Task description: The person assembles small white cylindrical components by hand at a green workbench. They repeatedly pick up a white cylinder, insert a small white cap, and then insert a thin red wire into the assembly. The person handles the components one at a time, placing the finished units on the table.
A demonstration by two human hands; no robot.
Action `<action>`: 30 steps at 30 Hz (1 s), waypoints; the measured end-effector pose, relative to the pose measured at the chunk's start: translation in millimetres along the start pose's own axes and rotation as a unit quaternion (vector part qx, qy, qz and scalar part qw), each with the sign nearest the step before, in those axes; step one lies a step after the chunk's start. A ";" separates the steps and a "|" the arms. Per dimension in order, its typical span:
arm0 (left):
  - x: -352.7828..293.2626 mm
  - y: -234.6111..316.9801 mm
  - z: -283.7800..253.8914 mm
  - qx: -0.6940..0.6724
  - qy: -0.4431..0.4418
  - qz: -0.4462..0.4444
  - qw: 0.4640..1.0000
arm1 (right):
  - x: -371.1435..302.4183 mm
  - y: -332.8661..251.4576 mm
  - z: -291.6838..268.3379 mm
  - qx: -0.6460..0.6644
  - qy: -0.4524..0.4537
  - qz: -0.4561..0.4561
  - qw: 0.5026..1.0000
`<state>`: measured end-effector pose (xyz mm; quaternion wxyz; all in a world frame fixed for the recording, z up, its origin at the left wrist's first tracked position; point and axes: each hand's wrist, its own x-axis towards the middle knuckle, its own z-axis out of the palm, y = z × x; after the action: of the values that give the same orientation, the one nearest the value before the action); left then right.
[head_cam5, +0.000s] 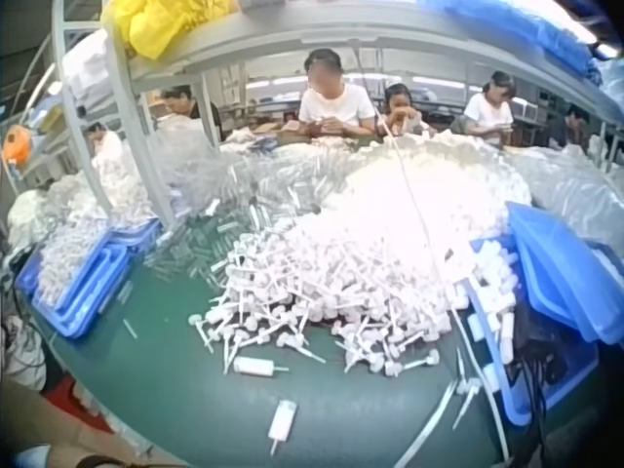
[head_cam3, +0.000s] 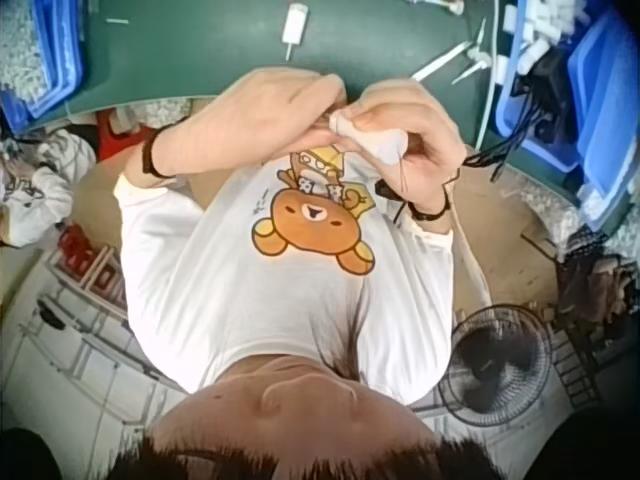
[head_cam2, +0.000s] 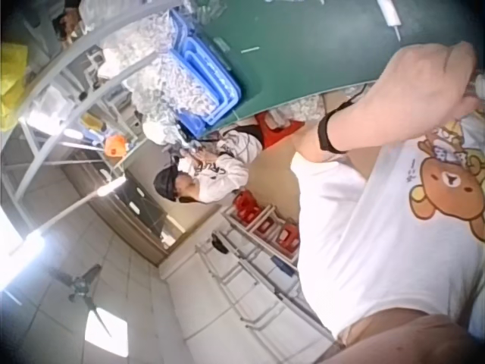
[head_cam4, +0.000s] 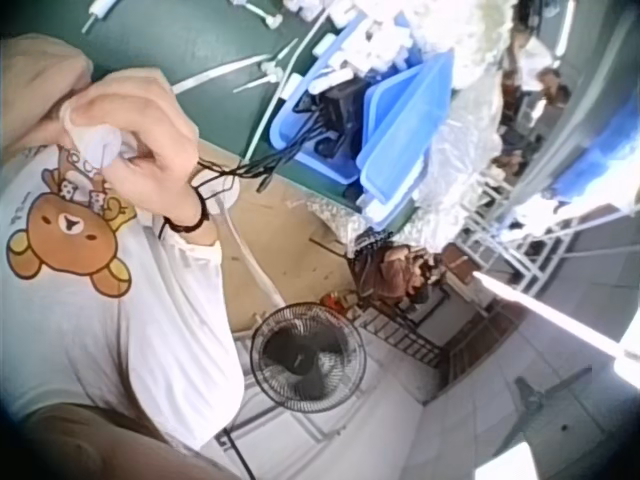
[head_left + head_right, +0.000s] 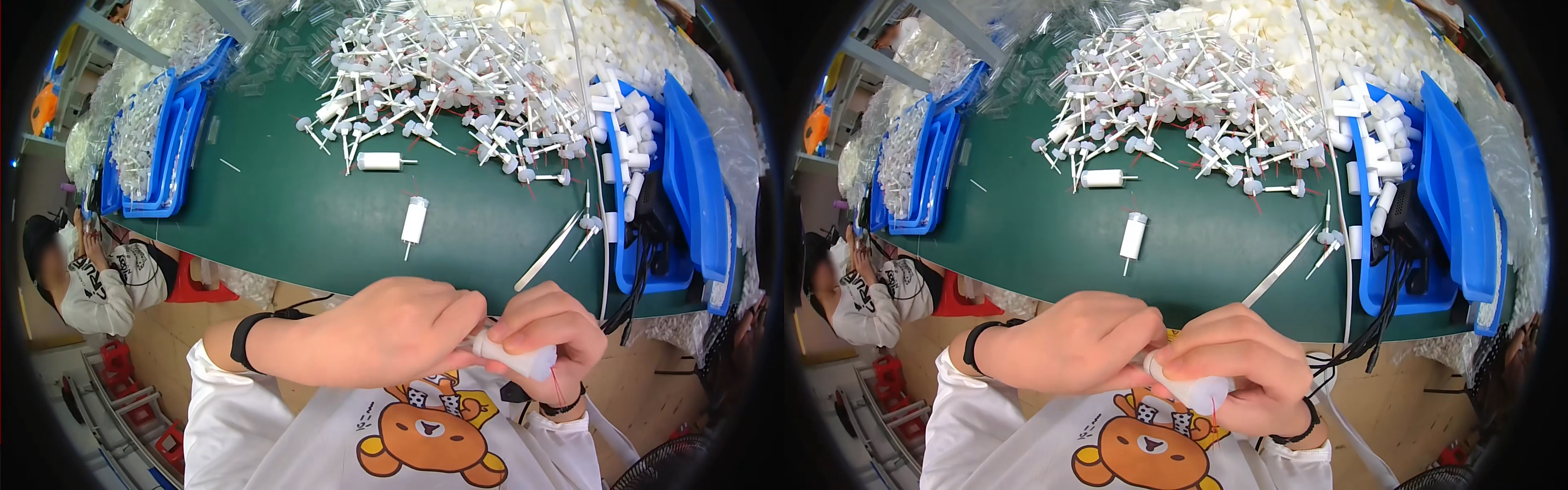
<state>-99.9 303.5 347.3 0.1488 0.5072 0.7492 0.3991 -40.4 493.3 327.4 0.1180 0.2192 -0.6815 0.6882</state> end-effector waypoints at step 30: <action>-3.1 12.6 8.5 -0.331 -0.117 -0.194 0.916 | -4.4 13.4 -1.9 0.217 -0.012 0.175 0.960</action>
<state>-85.1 306.7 350.8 0.4693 0.3164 0.6350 0.5257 -43.0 495.2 313.6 -0.0626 0.1256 -0.5452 0.8265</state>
